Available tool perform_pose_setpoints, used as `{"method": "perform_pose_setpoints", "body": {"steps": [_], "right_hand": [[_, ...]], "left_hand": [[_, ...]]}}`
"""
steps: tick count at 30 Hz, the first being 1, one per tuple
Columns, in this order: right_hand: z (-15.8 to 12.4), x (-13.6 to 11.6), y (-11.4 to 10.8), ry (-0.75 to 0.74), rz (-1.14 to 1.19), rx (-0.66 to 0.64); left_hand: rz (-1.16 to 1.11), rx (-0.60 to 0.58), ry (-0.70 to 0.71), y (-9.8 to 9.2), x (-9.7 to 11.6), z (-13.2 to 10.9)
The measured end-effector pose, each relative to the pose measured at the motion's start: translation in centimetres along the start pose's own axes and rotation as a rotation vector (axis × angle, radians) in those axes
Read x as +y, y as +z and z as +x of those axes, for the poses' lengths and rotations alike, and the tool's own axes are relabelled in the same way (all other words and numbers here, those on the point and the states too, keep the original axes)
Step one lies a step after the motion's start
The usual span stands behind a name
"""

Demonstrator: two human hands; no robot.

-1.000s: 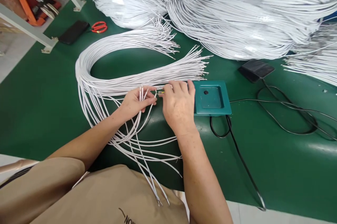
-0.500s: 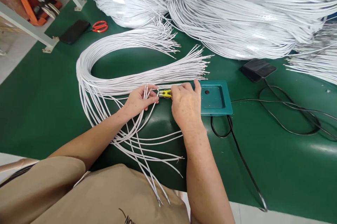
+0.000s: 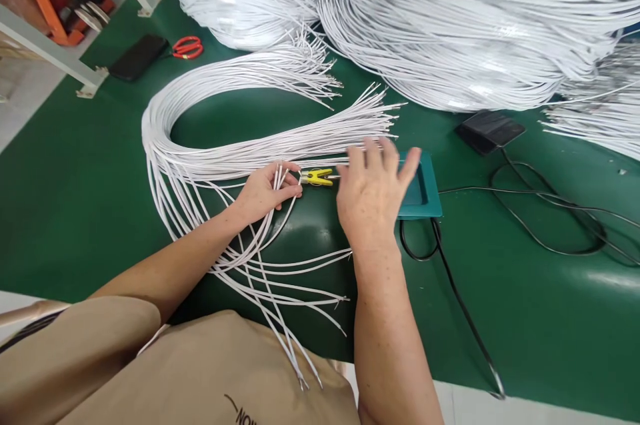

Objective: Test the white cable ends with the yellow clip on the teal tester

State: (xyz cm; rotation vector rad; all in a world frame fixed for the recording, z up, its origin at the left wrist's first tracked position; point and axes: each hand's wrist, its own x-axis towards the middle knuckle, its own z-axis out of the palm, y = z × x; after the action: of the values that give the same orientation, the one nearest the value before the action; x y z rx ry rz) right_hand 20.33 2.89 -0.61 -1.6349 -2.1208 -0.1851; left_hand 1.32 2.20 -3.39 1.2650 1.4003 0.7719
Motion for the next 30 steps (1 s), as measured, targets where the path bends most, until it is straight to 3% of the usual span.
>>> {"method": "perform_pose_setpoints", "body": {"steps": [4,8,11,13,15,18,22,26,28,30], "right_hand": [[-0.5,0.8,0.4,0.135,-0.072,0.049],[-0.4,0.9,0.4,0.118,-0.046,0.041],[-0.3,-0.2,-0.3,0.059,0.106,0.047],[-0.3,-1.5,-0.8,-0.107,0.306,-0.054],[-0.7,-3.2,-0.9,-0.342,0.493,-0.247],[-1.6,-5.3,-0.6,-0.475,0.499,-0.458],[-2.5,-6.4,-0.8,-0.348,0.406,-0.602],[-1.9,-5.8,-1.5,-0.21,0.602,-0.879],[-1.3,-5.2,-1.3,-0.06,0.691,-0.828],[-0.7,-4.7,-0.8,0.134,0.755,-0.695]], "left_hand": [[-0.013,-0.02,-0.008,-0.3,0.0,0.1],[-0.071,0.008,-0.029,-0.8,-0.1,0.0],[-0.132,0.005,-0.006,-1.2,-0.2,-0.1],[-0.16,-0.033,0.032,-1.4,-0.2,-0.1],[-0.19,-0.072,0.064,-1.5,-0.3,-0.1],[-0.23,-0.11,0.044,-1.8,-0.4,0.0],[-0.334,-0.162,-0.035,-2.7,-0.3,-0.2],[-0.396,-0.28,-0.091,-3.7,-0.2,-0.5],[-0.402,-0.334,-0.081,-4.0,-0.1,-0.7],[-0.405,-0.378,-0.064,-4.1,0.0,-0.9]]}}
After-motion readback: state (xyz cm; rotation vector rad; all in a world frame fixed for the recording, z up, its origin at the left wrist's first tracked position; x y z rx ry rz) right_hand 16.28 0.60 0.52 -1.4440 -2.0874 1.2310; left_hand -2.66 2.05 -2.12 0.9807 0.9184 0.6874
